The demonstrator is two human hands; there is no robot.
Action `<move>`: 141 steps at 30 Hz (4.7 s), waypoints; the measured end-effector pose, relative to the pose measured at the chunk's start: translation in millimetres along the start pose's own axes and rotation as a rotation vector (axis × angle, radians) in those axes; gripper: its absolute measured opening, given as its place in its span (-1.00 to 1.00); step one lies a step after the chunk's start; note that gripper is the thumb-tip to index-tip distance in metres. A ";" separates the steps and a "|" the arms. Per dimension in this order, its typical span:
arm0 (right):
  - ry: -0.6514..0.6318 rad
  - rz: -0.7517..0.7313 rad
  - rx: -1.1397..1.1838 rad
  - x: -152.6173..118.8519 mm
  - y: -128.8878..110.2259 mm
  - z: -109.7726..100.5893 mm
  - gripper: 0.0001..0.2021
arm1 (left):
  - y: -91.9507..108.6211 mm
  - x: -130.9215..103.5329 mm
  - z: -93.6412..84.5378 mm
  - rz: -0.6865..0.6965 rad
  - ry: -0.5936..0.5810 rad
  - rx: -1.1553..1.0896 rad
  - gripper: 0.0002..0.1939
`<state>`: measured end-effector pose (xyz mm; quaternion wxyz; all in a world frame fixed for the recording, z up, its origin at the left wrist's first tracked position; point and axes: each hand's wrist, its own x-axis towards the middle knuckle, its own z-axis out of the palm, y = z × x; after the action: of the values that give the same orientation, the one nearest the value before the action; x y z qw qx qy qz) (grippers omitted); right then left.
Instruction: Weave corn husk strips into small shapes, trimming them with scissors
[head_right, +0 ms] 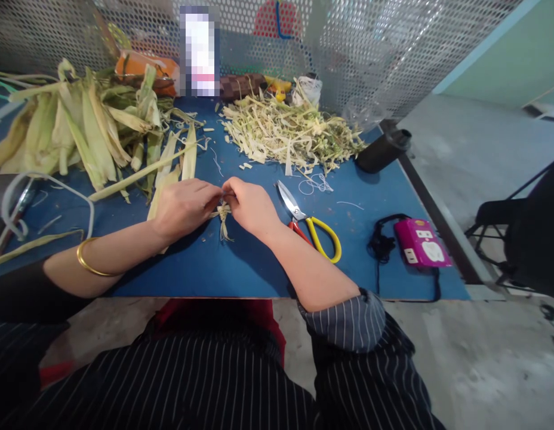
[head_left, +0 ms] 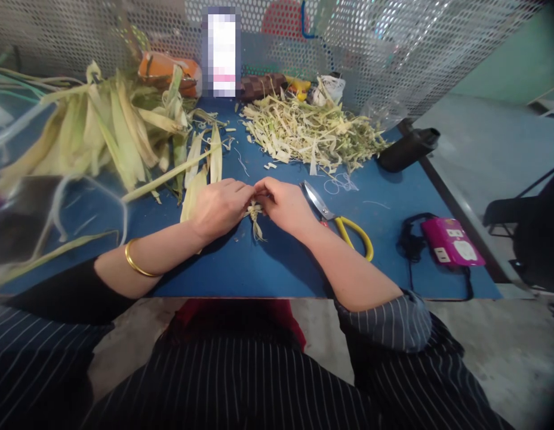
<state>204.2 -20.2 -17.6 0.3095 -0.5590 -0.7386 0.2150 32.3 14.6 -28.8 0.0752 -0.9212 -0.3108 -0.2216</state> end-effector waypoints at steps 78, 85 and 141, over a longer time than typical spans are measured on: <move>0.122 -0.023 0.057 6.8 17.1 3.9 -0.89 | 1.8 4.5 -7.5 -0.244 0.196 -0.433 -0.86; 0.137 0.004 0.118 6.5 12.9 1.9 -0.95 | 4.2 5.9 -12.5 -0.293 0.155 -0.464 -0.84; -0.016 0.001 0.268 2.7 -3.6 -9.7 -0.87 | -9.7 14.6 -9.0 -0.524 -0.003 -1.061 -0.84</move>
<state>208.1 -19.0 -7.7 0.3755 -0.5110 -0.7055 0.3165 33.5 27.7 -14.2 -0.4535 -0.7257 -0.3747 -0.3567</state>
